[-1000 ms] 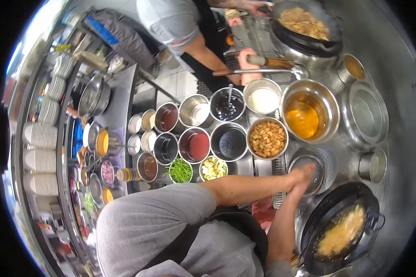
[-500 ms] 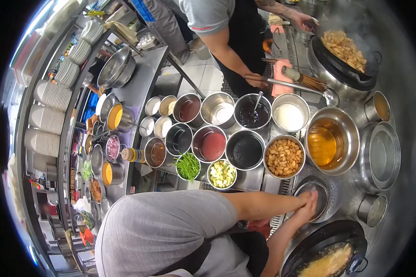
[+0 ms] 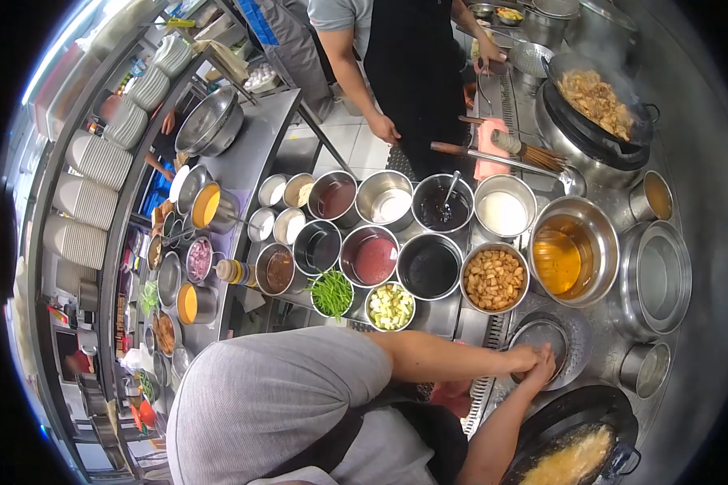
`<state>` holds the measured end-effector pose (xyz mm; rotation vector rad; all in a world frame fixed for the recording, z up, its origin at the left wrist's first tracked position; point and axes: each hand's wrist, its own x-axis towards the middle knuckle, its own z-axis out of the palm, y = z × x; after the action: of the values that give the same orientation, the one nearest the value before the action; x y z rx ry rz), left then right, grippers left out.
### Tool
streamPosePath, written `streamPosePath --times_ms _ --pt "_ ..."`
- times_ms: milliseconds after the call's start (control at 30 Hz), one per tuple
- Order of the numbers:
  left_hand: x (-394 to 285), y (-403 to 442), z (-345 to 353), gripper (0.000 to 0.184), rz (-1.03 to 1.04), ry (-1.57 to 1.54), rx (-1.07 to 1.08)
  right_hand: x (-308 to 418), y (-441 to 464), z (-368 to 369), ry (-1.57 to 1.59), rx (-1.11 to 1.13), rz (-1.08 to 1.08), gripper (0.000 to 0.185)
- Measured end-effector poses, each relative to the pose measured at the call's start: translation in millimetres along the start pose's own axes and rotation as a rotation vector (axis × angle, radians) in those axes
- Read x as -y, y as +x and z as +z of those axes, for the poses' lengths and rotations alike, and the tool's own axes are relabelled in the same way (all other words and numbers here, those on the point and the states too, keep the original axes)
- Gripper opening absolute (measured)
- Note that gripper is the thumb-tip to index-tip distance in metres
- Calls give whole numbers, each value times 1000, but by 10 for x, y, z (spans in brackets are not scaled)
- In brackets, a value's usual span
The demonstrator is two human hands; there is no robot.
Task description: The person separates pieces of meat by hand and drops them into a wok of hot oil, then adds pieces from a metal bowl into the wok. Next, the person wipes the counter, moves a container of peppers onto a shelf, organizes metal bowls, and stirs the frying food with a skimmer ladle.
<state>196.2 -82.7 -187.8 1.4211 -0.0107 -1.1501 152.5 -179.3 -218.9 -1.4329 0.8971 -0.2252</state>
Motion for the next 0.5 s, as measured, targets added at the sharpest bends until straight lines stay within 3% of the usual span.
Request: streamPosePath --times_ms 67,100,133,200,233,367,433,467,500 --pt "190 222 -37 38 330 837 -101 -161 257 -69 -386 94 54 42" --pt "-109 -48 -1 38 86 458 -162 -1350 1085 -561 -863 311 -453 39" --pt "13 58 19 38 72 448 -173 -1375 1049 -519 -864 331 -447 39" --pt "339 438 97 37 75 637 -220 -1225 951 -369 -8 112 156 40" --pt "-211 -163 -40 37 59 549 -199 -1568 1220 -507 368 346 254 37" --pt "199 437 66 36 -116 374 -164 52 -306 327 203 36 18 41" --pt "176 323 48 35 -118 124 -102 462 -984 610 32 -18 -217 44" --pt "174 261 51 35 -116 -44 -61 540 -1190 699 27 -25 -223 44" --pt "165 175 68 35 -109 -235 -16 594 -1365 754 -200 -30 -386 45"
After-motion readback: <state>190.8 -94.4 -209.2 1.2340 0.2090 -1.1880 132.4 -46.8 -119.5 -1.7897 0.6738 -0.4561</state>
